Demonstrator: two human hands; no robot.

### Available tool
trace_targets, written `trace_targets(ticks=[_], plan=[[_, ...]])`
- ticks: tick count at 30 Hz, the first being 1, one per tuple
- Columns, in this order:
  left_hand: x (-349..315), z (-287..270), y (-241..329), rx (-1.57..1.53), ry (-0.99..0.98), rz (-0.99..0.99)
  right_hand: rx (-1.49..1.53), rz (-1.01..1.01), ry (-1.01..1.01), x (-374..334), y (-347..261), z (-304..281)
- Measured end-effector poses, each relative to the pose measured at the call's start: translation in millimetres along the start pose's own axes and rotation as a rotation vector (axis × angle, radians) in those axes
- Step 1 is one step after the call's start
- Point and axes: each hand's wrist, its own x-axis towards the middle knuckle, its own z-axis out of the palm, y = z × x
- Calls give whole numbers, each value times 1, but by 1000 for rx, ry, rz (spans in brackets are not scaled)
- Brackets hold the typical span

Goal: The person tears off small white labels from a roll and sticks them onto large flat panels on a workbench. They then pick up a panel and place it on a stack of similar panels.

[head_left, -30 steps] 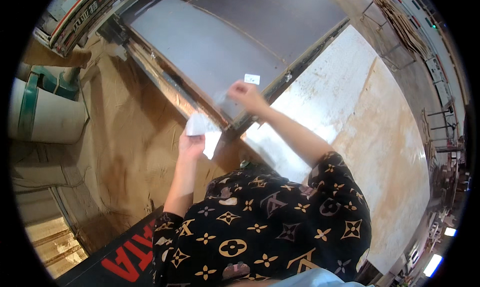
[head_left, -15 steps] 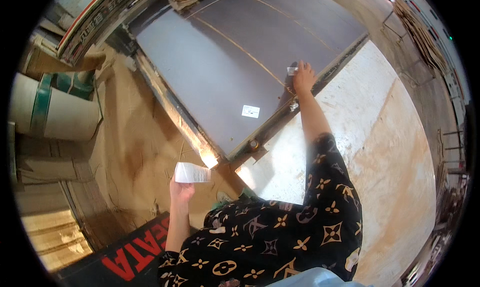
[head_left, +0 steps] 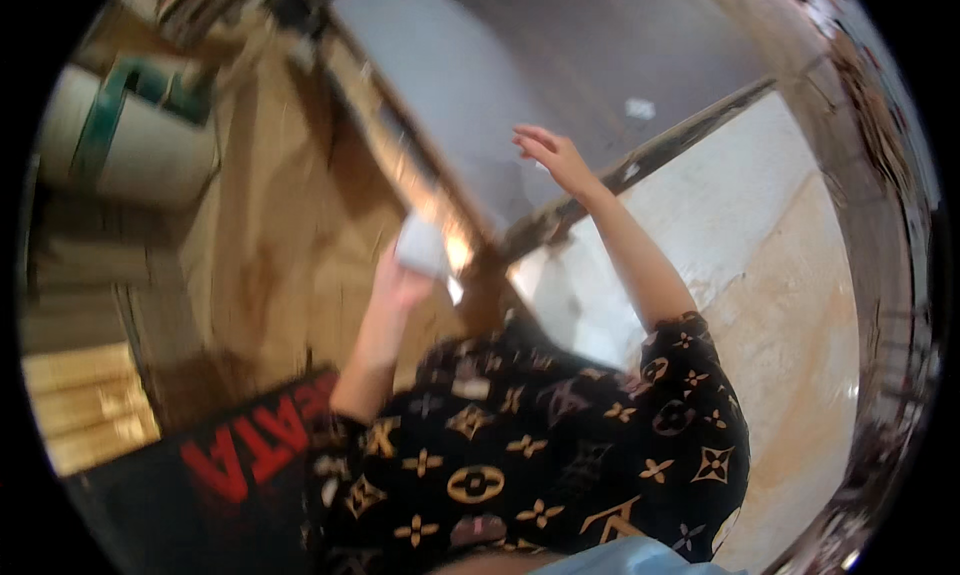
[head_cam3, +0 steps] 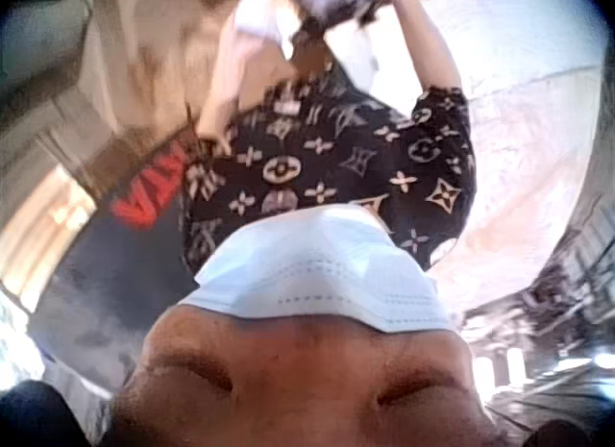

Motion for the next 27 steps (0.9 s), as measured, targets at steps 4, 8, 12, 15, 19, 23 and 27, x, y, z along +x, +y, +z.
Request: trace_targets(ticks=[4, 8, 12, 15, 19, 23, 27], plan=[[-15, 0, 35, -207, -204, -49, 211, -118, -371, -39, -21, 138], [-56, -6, 75, -142, -252, 89, 188, 11, -455, -58, -26, 200], [-105, -20, 88, -88, 67, 342, 201, 27, -457, -68, -34, 228], [-132, -40, 79, 73, 29, 375, 142, -57, -459, -76, -40, 244], [-143, -64, 66, 385, 228, 364, 150, 9, -510, -89, -40, 259], [-139, -71, 62, 347, 212, 350, 143, -44, -466, -96, -38, 263], [-134, -66, 64, 273, 238, 398, 218, 25, -512, -98, -40, 247]])
